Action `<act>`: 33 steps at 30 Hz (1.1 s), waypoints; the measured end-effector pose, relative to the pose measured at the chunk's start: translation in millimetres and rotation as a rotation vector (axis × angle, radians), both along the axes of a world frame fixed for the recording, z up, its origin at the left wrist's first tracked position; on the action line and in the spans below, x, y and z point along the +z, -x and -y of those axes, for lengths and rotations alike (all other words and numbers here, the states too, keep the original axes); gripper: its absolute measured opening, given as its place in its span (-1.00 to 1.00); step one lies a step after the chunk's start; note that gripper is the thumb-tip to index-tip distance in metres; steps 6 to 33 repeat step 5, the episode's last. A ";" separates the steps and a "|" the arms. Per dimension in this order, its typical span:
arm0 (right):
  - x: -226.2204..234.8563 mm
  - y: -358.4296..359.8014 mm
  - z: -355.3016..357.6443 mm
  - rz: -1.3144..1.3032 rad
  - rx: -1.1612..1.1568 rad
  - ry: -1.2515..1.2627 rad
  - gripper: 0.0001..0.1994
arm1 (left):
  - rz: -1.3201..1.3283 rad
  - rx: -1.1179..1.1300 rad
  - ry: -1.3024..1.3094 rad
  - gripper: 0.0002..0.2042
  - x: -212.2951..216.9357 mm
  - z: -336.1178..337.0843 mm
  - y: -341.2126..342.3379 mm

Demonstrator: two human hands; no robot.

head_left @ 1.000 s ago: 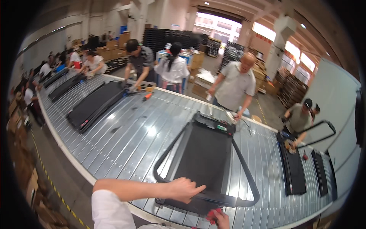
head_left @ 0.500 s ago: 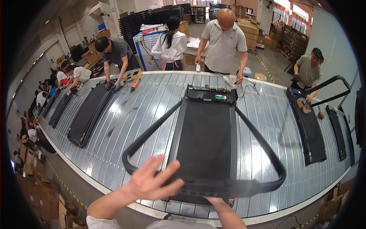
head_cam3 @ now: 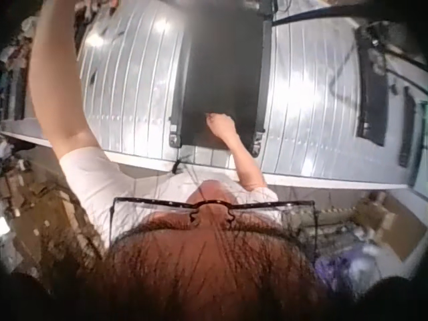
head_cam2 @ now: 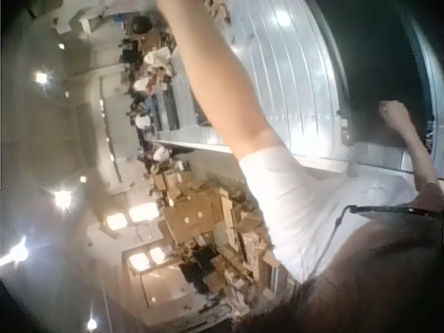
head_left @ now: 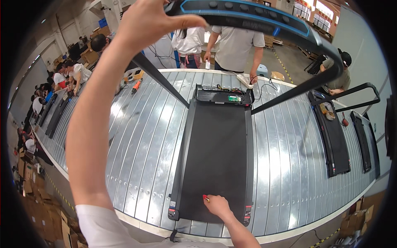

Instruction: The person assembles treadmills on a conveyor line by raising the handlebar consoles, tightening screws at the rear of the running decks using a screwdriver, and repositioning the frames.

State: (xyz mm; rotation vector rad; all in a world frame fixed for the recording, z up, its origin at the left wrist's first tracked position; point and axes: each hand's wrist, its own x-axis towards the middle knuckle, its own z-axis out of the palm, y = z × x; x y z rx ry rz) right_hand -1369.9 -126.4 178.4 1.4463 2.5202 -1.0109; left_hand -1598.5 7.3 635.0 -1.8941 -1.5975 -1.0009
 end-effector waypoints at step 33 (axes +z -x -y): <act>-7.7 6.6 -21.7 -0.013 -0.126 0.045 -0.66 | -0.007 0.088 0.156 -0.06 25.8 -50.7 33.5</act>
